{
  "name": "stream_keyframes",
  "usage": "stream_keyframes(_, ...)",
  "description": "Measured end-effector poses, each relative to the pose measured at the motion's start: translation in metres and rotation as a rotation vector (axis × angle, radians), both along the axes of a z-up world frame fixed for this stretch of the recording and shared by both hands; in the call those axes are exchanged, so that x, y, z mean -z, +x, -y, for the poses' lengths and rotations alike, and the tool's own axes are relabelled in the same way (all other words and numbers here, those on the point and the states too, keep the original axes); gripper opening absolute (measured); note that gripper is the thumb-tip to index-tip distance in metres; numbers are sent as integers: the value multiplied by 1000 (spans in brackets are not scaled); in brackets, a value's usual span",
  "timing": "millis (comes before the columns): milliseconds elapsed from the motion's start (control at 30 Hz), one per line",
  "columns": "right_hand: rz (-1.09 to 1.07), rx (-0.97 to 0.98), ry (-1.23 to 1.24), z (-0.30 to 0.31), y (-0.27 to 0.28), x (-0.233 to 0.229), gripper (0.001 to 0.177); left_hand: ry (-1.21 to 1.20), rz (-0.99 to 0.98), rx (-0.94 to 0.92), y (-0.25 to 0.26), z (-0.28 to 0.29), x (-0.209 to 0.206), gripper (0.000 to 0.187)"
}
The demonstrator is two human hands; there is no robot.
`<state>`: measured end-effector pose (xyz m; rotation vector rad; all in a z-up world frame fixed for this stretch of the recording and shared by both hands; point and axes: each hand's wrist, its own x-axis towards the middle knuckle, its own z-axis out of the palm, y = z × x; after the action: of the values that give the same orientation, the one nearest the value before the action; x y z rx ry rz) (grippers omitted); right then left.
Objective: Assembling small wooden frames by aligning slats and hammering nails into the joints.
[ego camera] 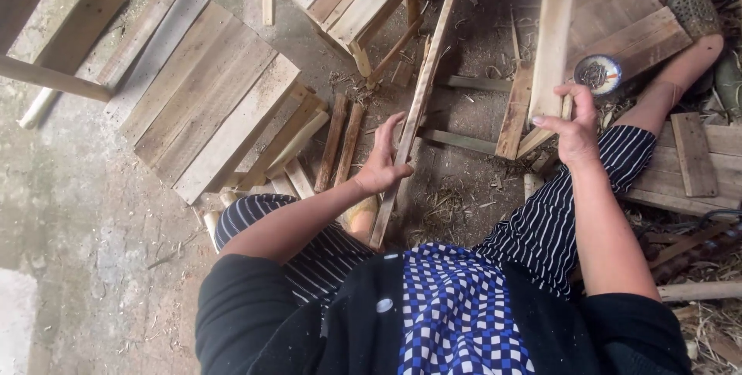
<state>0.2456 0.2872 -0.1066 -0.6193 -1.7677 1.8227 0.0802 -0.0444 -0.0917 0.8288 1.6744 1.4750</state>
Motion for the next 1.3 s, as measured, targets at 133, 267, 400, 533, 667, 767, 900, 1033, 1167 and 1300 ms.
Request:
stream_keyframes(133,43,50,-19,13,16,8,64,-210,-81,-128,22,2,9,112)
stream_keyframes(267,86,138,-92,19,30,23,67,-383,-60,-244,22,-8,32,111)
stream_keyframes(400,93,157,-96,19,33,21,66,-367,-71,-261,31,-32,25,103)
stream_keyframes(533,141,162,-17,19,33,23,72,-460,-52,-218,33,-46,6,99)
stream_keyframes(667,165,165,100,20,35,24,82,-706,-221,-87,11,-54,42,97)
stream_keyframes(767,135,146,53,10,38,31,86,-803,-234,-53,8,-58,29,95)
stream_keyframes(900,163,136,-1,-5,40,48,101,-865,-258,-15,-5,-68,100,71)
stream_keyframes(1033,138,143,15,-12,34,52,95,-808,-178,-51,-19,-70,88,49)
stream_keyframes(1167,109,132,37,-4,37,34,82,-720,-84,-156,-55,-67,92,33)
stream_keyframes(1300,159,9,-7,8,35,-33,62,-676,245,-113,-57,-73,-52,27)
